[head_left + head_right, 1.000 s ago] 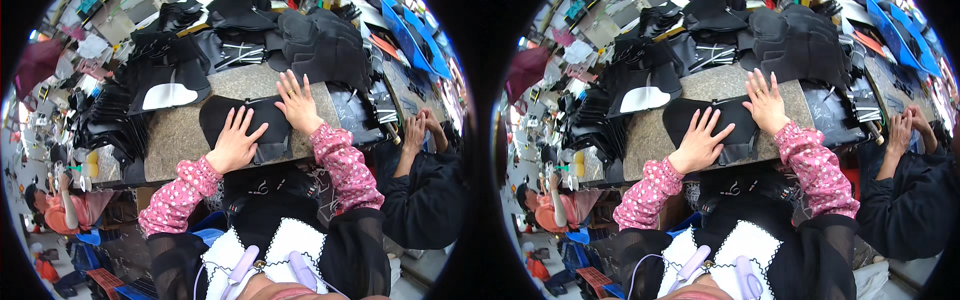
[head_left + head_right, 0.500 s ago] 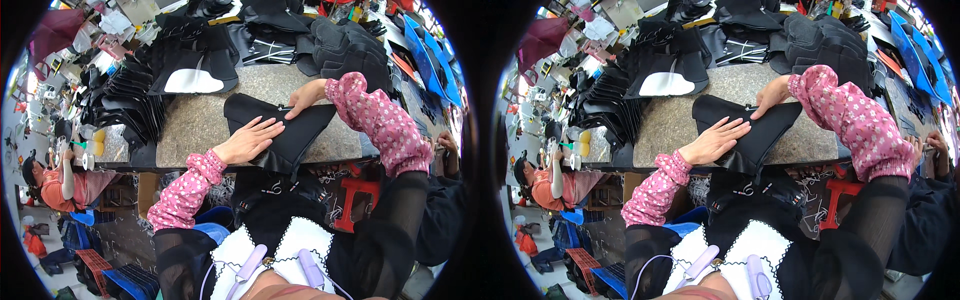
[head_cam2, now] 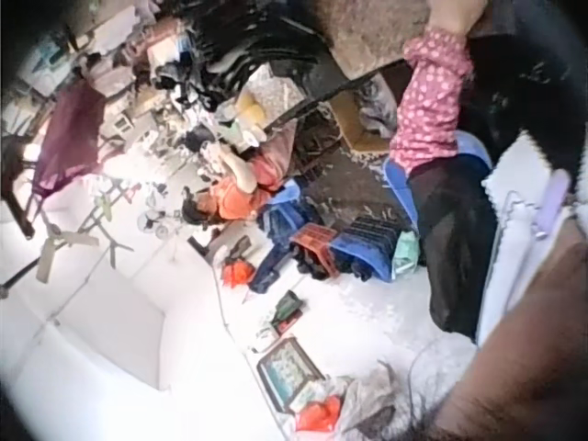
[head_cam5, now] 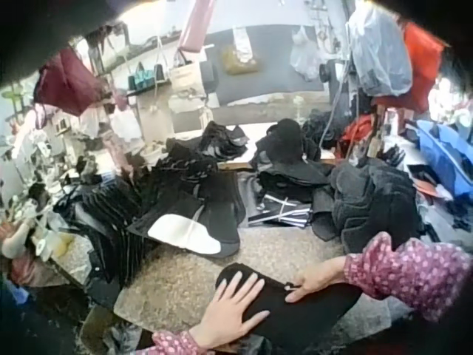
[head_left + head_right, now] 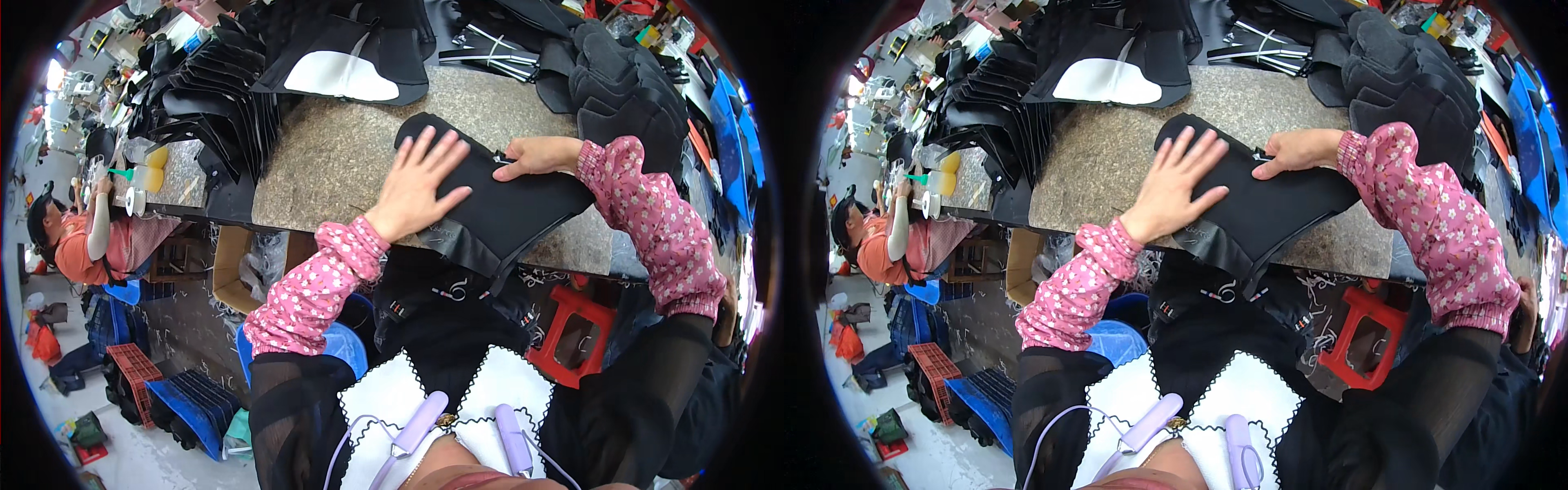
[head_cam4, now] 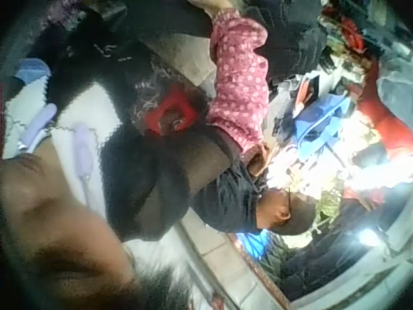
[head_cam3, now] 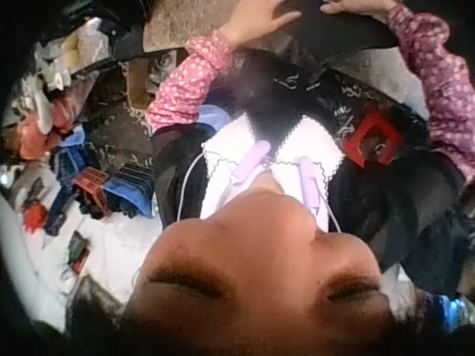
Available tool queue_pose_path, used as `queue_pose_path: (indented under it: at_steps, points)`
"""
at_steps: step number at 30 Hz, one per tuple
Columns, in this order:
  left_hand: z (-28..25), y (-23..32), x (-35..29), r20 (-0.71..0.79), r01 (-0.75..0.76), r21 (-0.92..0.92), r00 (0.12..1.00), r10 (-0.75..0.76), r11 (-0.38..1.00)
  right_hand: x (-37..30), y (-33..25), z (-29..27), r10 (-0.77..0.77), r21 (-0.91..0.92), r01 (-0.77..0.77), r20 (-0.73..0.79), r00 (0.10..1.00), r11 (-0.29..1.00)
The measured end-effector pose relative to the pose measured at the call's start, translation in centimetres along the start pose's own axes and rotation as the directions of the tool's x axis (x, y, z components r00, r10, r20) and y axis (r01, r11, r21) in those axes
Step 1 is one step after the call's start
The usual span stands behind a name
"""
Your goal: Assembling and aligning black leather shoe upper components by hand.
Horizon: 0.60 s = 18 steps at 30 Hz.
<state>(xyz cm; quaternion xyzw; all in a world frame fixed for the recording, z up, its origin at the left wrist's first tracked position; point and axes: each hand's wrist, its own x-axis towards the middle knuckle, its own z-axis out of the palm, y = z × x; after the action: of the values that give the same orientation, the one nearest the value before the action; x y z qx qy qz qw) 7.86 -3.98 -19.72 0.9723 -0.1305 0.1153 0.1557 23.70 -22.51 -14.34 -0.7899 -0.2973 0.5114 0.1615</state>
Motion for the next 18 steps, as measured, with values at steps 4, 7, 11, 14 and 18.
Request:
queue_pose_path:
  at_steps: [4, 7, 11, 14, 18]
  points:
    - [0.3, -3.3, -1.6, -0.128, 0.365, 0.123, 0.928, -0.350, 0.923, -0.6, 0.8, 0.4, -0.038, -0.073, 0.036, -0.029, 0.999, 0.997]
    - [-0.1, -3.7, -2.2, -0.238, 0.400, 0.071, 0.896, -0.374, 0.914, -0.5, 2.9, 1.5, -0.199, -0.168, 0.156, -0.277, 0.940, 0.973]
    - [-3.0, -1.2, -0.4, 0.138, 0.319, -0.796, 0.923, -0.359, 0.515, -1.2, 1.4, 1.6, -0.173, -0.232, 0.102, -0.311, 0.935, 0.967]
    - [-2.5, -2.5, 0.5, 0.201, 0.346, -0.844, 0.913, -0.356, 0.410, -3.1, 1.8, 2.7, -0.632, -0.791, -0.076, -0.539, 0.557, 0.607]
    - [-2.2, -3.5, 1.5, 0.202, 0.352, -0.786, 0.923, -0.329, 0.507, -4.8, -2.0, 8.2, -0.731, -0.805, 0.132, -0.441, 0.520, 0.579]
